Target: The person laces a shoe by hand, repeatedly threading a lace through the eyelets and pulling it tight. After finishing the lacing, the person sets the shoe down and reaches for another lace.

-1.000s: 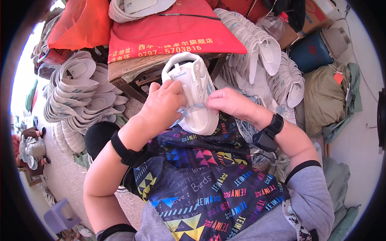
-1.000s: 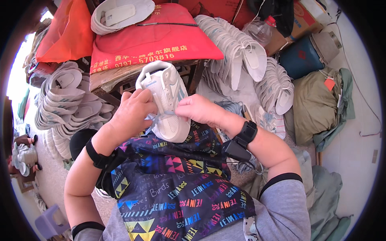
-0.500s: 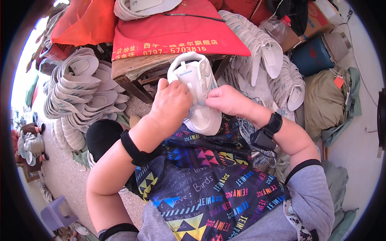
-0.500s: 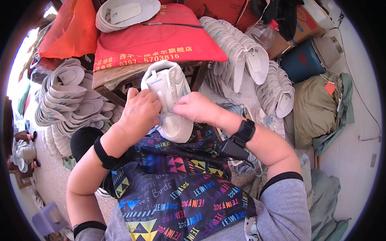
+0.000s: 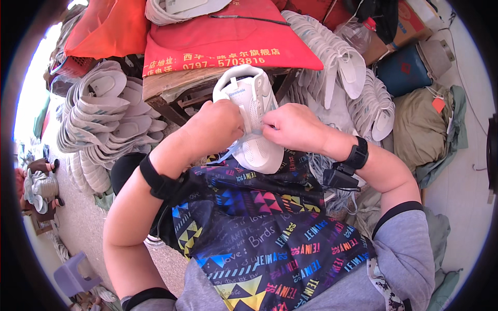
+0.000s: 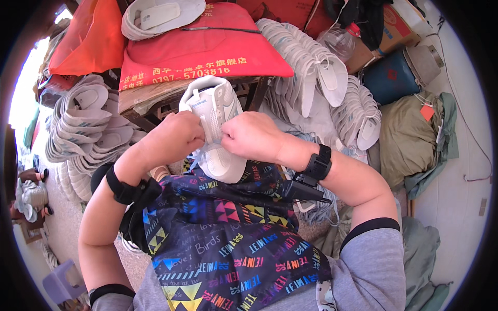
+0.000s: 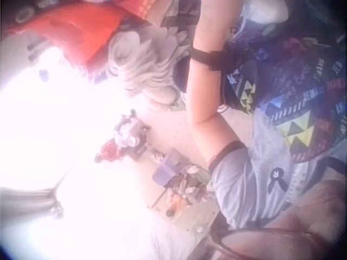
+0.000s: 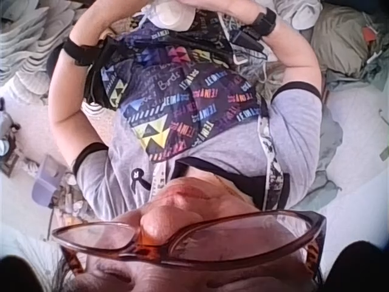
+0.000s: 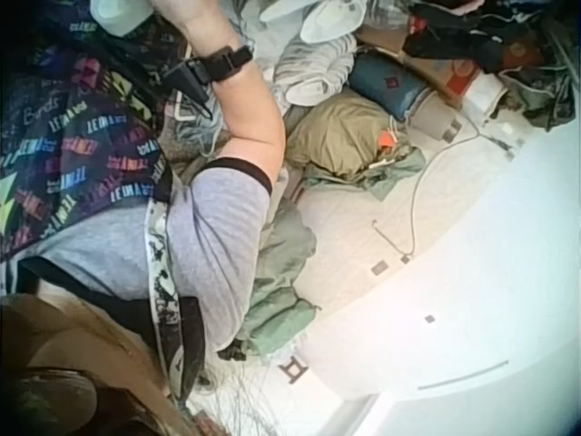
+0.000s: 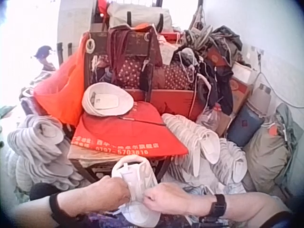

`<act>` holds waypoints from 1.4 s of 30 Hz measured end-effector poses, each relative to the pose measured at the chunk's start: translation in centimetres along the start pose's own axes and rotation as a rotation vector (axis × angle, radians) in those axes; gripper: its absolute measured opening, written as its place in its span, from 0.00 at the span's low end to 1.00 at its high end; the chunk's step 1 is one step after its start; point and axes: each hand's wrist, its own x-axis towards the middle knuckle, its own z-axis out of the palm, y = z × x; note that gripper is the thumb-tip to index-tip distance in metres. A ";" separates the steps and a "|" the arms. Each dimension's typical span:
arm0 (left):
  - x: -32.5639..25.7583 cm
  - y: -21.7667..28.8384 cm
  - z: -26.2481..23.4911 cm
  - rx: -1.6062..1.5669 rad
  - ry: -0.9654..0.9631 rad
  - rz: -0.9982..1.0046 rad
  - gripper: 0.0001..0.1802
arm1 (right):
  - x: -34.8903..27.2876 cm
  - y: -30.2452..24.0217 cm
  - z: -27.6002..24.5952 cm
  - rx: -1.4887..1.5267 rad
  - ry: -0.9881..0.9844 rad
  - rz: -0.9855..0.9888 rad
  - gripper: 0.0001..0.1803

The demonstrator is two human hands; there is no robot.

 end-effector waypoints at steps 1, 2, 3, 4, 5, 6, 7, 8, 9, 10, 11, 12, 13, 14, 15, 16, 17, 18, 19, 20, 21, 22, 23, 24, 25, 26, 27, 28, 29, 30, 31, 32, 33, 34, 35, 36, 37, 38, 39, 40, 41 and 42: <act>0.3 0.0 0.0 -0.001 0.001 -0.001 0.06 | -0.1 0.2 0.3 -0.043 -0.002 -0.039 0.12; 0.7 0.2 0.0 0.061 -0.055 -0.041 0.07 | -0.1 -0.1 0.2 -0.084 -0.005 -0.080 0.13; 1.0 0.4 0.0 0.122 -0.112 -0.082 0.09 | 0.0 -0.4 -0.1 -0.083 -0.007 -0.083 0.13; 1.2 0.7 0.0 0.121 -0.111 -0.086 0.09 | 0.0 -0.8 -0.7 -0.153 -0.125 -0.051 0.10; 1.4 1.1 -0.2 0.134 -0.133 -0.131 0.10 | 0.1 -1.1 -1.1 -0.224 -0.243 -0.020 0.09; 1.4 1.2 -0.3 0.146 -0.154 -0.176 0.11 | 0.1 -1.1 -1.3 -0.225 -0.246 -0.026 0.09; 1.3 1.2 0.0 0.145 -0.152 -0.183 0.11 | -0.1 -0.9 -1.4 -0.290 -0.069 -0.188 0.10; 1.2 1.2 0.3 0.103 -0.096 -0.178 0.11 | -0.1 -0.9 -1.5 -0.352 0.114 -0.347 0.14; 1.0 1.1 0.6 0.062 -0.040 -0.173 0.11 | -0.1 -0.8 -1.5 -0.351 0.114 -0.352 0.14; 0.9 1.0 0.8 0.063 -0.039 -0.177 0.11 | 0.1 -0.6 -1.6 -0.344 0.143 -0.431 0.18; 0.8 1.0 1.0 0.061 -0.015 -0.171 0.11 | 0.3 -0.4 -1.7 -0.334 0.172 -0.507 0.23; 0.7 1.0 1.1 0.059 0.008 -0.165 0.10 | 0.5 -0.3 -1.8 -0.332 0.171 -0.507 0.23; 0.6 0.9 1.2 0.058 0.006 -0.165 0.10 | 0.9 -0.2 -2.1 -0.351 0.123 -0.500 0.24; 0.6 0.7 1.1 0.049 0.029 -0.160 0.10 | 1.2 -0.2 -2.4 -0.369 0.074 -0.494 0.25; 0.6 0.6 1.0 0.039 0.053 -0.155 0.10 | 1.6 -0.2 -2.9 -0.367 0.074 -0.496 0.25; 0.6 0.4 0.8 0.039 0.052 -0.157 0.10 | 1.9 -0.4 -3.5 -0.322 -0.094 -0.429 0.25; 0.8 0.3 0.3 -0.075 0.139 -0.225 0.10 | 2.2 -0.3 -4.0 -0.276 -0.259 -0.356 0.25; 0.9 0.3 0.0 -0.191 0.226 -0.292 0.10 | 2.5 0.1 -4.0 -0.220 -0.312 -0.354 0.23; 1.0 0.3 0.1 -0.189 0.225 -0.289 0.10 | 2.6 0.6 -3.9 -0.220 -0.309 -0.353 0.23; 1.3 0.4 0.4 -0.307 0.408 -0.269 0.09 | 2.7 1.1 -3.9 -0.177 -0.335 -0.363 0.22; 1.5 0.5 0.6 -0.425 0.591 -0.245 0.09 | 2.7 1.5 -3.8 -0.134 -0.360 -0.372 0.21; 1.4 1.3 1.3 -0.454 0.614 -0.238 0.07 | 2.5 1.9 -3.7 -0.135 -0.355 -0.365 0.21; 1.3 2.3 1.6 -0.462 0.602 -0.191 0.07 | 2.4 2.3 -3.5 -0.130 -0.312 -0.438 0.20; 1.4 3.4 1.8 -0.493 0.606 -0.172 0.07 | 2.2 2.7 -3.4 -0.126 -0.270 -0.511 0.19; 1.6 4.0 1.9 -0.524 0.609 -0.152 0.07 | 2.1 3.0 -3.2 -0.127 -0.267 -0.505 0.19; 1.8 4.0 2.0 -0.526 0.608 -0.148 0.07 | 2.0 3.0 -2.9 -0.137 -0.229 -0.507 0.19; 2.0 3.9 2.2 -0.487 0.598 -0.147 0.07 | 1.9 3.1 -2.7 -0.146 -0.190 -0.510 0.20; 2.3 3.9 2.3 -0.449 0.588 -0.146 0.08 | 1.6 3.0 -2.6 -0.147 -0.188 -0.506 0.20; 2.5 3.7 2.2 -0.450 0.590 -0.145 0.08 | 1.4 2.8 -2.4 -0.130 -0.149 -0.467 0.20; 2.6 3.3 2.0 -0.519 0.530 -0.190 0.08 | 1.1 2.7 -2.3 -0.112 -0.109 -0.429 0.20; 2.6 3.1 1.9 -0.588 0.471 -0.235 0.08 | 0.9 2.7 -2.2 -0.113 -0.109 -0.430 0.20; 2.7 2.8 1.9 -0.587 0.473 -0.234 0.08 | 0.7 2.7 -2.2 -0.108 -0.095 -0.402 0.20; 2.7 2.6 2.1 -0.545 0.436 -0.223 0.09 | 0.5 2.7 -2.1 -0.102 -0.081 -0.375 0.20; 2.7 2.4 2.2 -0.502 0.400 -0.213 0.09 | 0.4 2.8 -2.0 -0.104 -0.080 -0.378 0.20; 2.6 2.7 2.2 -0.502 0.399 -0.214 0.09 | 0.2 2.9 -1.8 -0.102 -0.047 -0.369 0.20; 2.5 3.3 2.2 -0.319 0.339 -0.201 0.09 | 0.1 2.9 -1.6 -0.101 -0.013 -0.361 0.19; 2.4 3.7 2.2 -0.137 0.277 -0.187 0.10 | 0.0 2.8 -1.6 -0.099 -0.012 -0.362 0.19; 2.4 3.8 2.2 -0.137 0.277 -0.188 0.10 | -0.1 2.8 -1.5 -0.094 0.001 -0.356 0.19; 2.4 3.9 2.2 -0.126 0.271 -0.194 0.10 | -0.2 2.8 -1.5 -0.089 0.014 -0.349 0.18; 2.4 4.0 2.2 -0.115 0.265 -0.199 0.10 | -0.2 2.7 -1.5 -0.089 0.014 -0.349 0.18; 2.3 4.0 2.0 -0.117 0.265 -0.199 0.10 | -0.2 2.6 -1.5 -0.077 0.025 -0.364 0.17; 2.2 3.9 1.7 -0.064 0.247 -0.212 0.10 | -0.2 2.5 -1.6 -0.065 0.035 -0.378 0.16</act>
